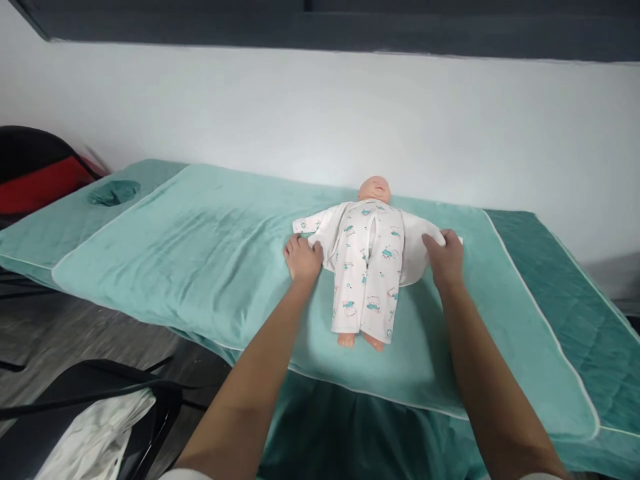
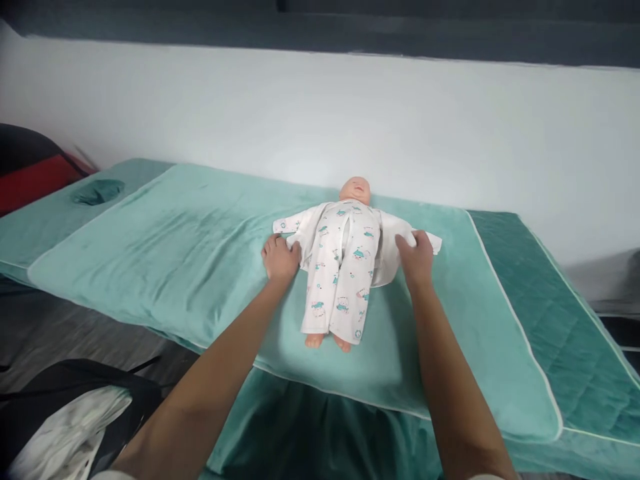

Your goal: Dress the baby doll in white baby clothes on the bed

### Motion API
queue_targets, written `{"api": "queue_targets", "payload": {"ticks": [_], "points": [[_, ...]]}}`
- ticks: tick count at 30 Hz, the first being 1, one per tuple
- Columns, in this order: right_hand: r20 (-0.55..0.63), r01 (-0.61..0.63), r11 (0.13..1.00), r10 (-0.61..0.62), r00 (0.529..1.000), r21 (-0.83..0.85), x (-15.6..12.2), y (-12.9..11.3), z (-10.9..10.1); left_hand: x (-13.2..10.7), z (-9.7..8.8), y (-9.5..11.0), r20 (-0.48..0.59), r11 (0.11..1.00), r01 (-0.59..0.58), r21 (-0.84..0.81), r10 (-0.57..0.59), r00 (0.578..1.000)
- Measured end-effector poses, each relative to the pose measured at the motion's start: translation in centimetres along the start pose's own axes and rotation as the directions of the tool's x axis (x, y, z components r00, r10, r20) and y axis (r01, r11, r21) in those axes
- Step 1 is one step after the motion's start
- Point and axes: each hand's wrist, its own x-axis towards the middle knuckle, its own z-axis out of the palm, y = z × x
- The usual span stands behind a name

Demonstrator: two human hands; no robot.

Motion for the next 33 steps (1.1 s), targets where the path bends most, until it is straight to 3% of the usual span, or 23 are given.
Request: {"api": "queue_targets", "payload": {"ticks": [1,2,3,4,5,6,7,8,12,15,18,20,23,25,27,28,29,31,32,33], "points": [[-0.002,0.088,0.995,-0.088,0.996,0.056,-0.2,-1.8,0.1,0.0,-0.1,0.0,0.01,1.0,-0.01,0.002,0.01,1.0],[0.072,0.185,0.978,-0.193,0.979,0.101,-0.6,-3.6,0.1,0.0,-0.2,-0.1,0.018,1.0,-0.021,0.0,0.021,1.0],[0.221,0.263,0.953,-0.292,0.93,0.153,-1.0,-5.4,0.1,-0.1,-0.3,-0.2,0.023,0.999,-0.034,-0.003,0.034,0.999],[0.434,0.296,0.934,-0.355,0.828,0.199,-1.5,-6.9,0.0,-0.1,-0.3,-0.3,0.024,0.999,-0.045,-0.008,0.045,0.999],[0.635,0.291,0.932,-0.36,0.684,0.214,-1.8,-8.1,-0.1,-0.1,-0.3,-0.3,0.022,0.998,-0.053,-0.013,0.053,0.998],[0.727,0.27,0.936,-0.346,0.593,0.225,-2.0,-9.0,-0.2,-0.1,-0.3,-0.4,0.017,0.998,-0.058,-0.017,0.059,0.998],[0.775,0.232,0.945,-0.323,0.543,0.231,-2.0,-9.5,-0.3,-0.1,-0.2,-0.4,0.009,0.998,-0.06,-0.019,0.06,0.998],[0.77,0.184,0.952,-0.305,0.56,0.243,-1.8,-9.6,-0.2,-0.1,-0.2,-0.4,0.001,0.998,-0.06,-0.019,0.06,0.998],[0.474,0.031,0.933,-0.212,0.855,0.36,1.6,-8.1,1.7,0.0,-0.1,-0.3,-0.004,0.998,-0.055,-0.007,0.055,0.998],[0.222,0.044,0.947,-0.119,0.968,0.317,4.0,-6.4,4.9,0.0,-0.4,-0.5,0.015,0.998,-0.06,-0.018,0.061,0.998],[0.002,0.114,0.966,-0.118,0.993,0.23,4.4,-4.8,7.9,-0.4,-0.9,-0.9,0.051,0.99,-0.078,-0.115,0.084,0.995],[-0.043,0.131,0.961,-0.124,0.991,0.244,4.0,-4.1,9.0,-0.6,-1.3,-0.9,0.065,0.963,-0.107,-0.247,0.127,0.99],[0.015,0.102,0.957,-0.11,0.994,0.273,3.7,-3.6,9.2,-0.7,-2.1,0.6,0.005,0.894,-0.13,-0.428,0.146,0.989],[0.088,0.069,0.961,-0.096,0.991,0.269,3.9,-3.5,9.0,-0.4,-2.7,2.6,-0.057,0.856,-0.137,-0.498,0.126,0.99],[0.161,0.032,0.962,-0.078,0.984,0.272,4.3,-3.4,8.8,-0.2,-3.6,5.3,-0.072,0.815,-0.215,-0.538,0.209,0.975],[0.175,0.027,0.961,-0.078,0.981,0.275,4.5,-3.2,8.8,-0.2,-4.2,6.7,-0.059,0.785,-0.291,-0.547,0.311,0.949],[0.179,0.031,0.959,-0.084,0.98,0.282,4.7,-3.0,8.7,-0.2,-4.6,7.9,-0.016,0.739,-0.402,-0.541,0.468,0.883],[0.183,0.056,0.954,-0.113,0.976,0.293,5.0,-2.6,8.6,-0.6,-5.5,9.8,0.101,0.611,-0.613,-0.501,0.745,0.66],[0.189,0.067,0.952,-0.128,0.974,0.298,5.1,-2.3,8.6,-0.8,-5.8,10.4,0.15,0.552,-0.678,-0.485,0.816,0.558],[0.197,0.074,0.95,-0.139,0.971,0.302,5.2,-2.2,8.7,-1.1,-6.1,10.7,0.184,0.51,-0.713,-0.48,0.854,0.487]]}}
